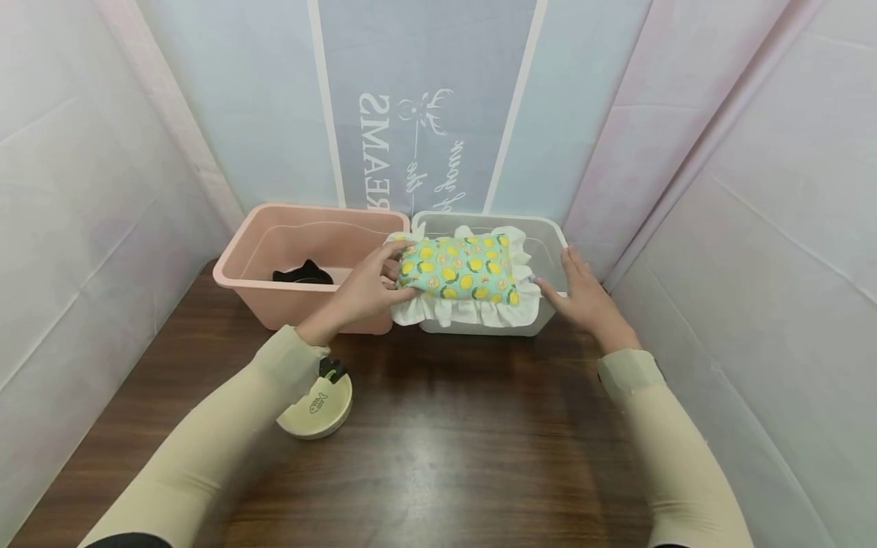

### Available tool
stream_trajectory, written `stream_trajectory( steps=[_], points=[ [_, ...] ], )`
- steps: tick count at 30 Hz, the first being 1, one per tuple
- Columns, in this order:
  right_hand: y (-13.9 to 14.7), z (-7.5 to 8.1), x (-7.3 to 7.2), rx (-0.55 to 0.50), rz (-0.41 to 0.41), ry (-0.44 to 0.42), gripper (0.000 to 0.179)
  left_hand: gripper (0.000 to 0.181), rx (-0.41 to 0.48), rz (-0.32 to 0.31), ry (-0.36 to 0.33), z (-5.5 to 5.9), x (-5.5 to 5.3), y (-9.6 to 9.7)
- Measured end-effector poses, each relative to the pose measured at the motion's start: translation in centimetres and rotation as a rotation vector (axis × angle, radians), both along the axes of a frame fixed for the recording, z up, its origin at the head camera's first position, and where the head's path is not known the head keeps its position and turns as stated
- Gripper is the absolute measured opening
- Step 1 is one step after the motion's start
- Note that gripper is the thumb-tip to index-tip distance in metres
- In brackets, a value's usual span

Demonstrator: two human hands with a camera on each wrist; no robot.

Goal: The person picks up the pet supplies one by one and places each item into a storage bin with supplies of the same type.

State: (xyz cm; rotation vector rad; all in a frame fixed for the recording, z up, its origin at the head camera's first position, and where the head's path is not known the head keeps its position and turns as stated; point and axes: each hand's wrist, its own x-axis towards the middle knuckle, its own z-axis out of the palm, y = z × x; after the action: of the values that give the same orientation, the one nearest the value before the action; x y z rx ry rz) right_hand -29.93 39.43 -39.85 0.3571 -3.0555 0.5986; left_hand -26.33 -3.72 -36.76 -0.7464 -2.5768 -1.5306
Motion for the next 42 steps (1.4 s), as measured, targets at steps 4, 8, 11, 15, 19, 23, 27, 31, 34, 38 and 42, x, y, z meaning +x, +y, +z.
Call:
stream_trajectory(
  steps=[4, 8, 11, 15, 19, 23, 27, 31, 34, 38, 42],
  points=[
    [-0.1, 0.1, 0.1, -0.001, 0.002, -0.017, 0.096, 0.079, -0.020, 0.020, -0.009, -0.1, -0.7, -0.1],
    [-0.2, 0.3, 0.2, -0.009, -0.002, -0.029, 0.097, 0.079, -0.032, 0.038, -0.019, -0.2, -1.3, -0.1],
    [-0.2, 0.4, 0.3, -0.012, -0.003, -0.032, 0.096, 0.078, -0.033, 0.046, -0.018, -0.2, -1.8, 0.0],
    [-0.3, 0.6, 0.4, -0.016, -0.002, -0.034, 0.096, 0.079, -0.031, 0.048, -0.010, 0.0, -2.4, 0.4],
    [-0.3, 0.7, 0.5, -0.015, 0.000, -0.037, 0.096, 0.078, -0.036, 0.050, -0.010, 0.2, -3.0, 0.7],
    [-0.1, 0.6, 0.3, -0.011, 0.010, -0.029, 0.095, 0.077, -0.055, 0.055, -0.017, 0.3, -3.5, 1.1],
    [0.2, 0.3, 0.0, -0.007, 0.013, -0.027, 0.095, 0.077, -0.069, 0.059, -0.043, 0.4, -3.8, 1.4],
    [0.3, 0.3, -0.1, 0.004, 0.010, -0.037, 0.096, 0.078, -0.073, 0.053, -0.050, 0.5, -4.2, 1.6],
    [0.3, 0.3, -0.1, 0.006, 0.009, -0.043, 0.097, 0.079, -0.069, 0.046, -0.049, 0.5, -4.6, 1.7],
    [0.3, 0.3, -0.1, 0.012, 0.005, -0.043, 0.096, 0.080, -0.081, 0.040, -0.055, 0.6, -5.0, 1.9],
    [0.2, 0.3, 0.0, 0.010, 0.002, -0.040, 0.096, 0.082, -0.101, 0.040, -0.061, 0.8, -5.5, 2.3]
  ],
)
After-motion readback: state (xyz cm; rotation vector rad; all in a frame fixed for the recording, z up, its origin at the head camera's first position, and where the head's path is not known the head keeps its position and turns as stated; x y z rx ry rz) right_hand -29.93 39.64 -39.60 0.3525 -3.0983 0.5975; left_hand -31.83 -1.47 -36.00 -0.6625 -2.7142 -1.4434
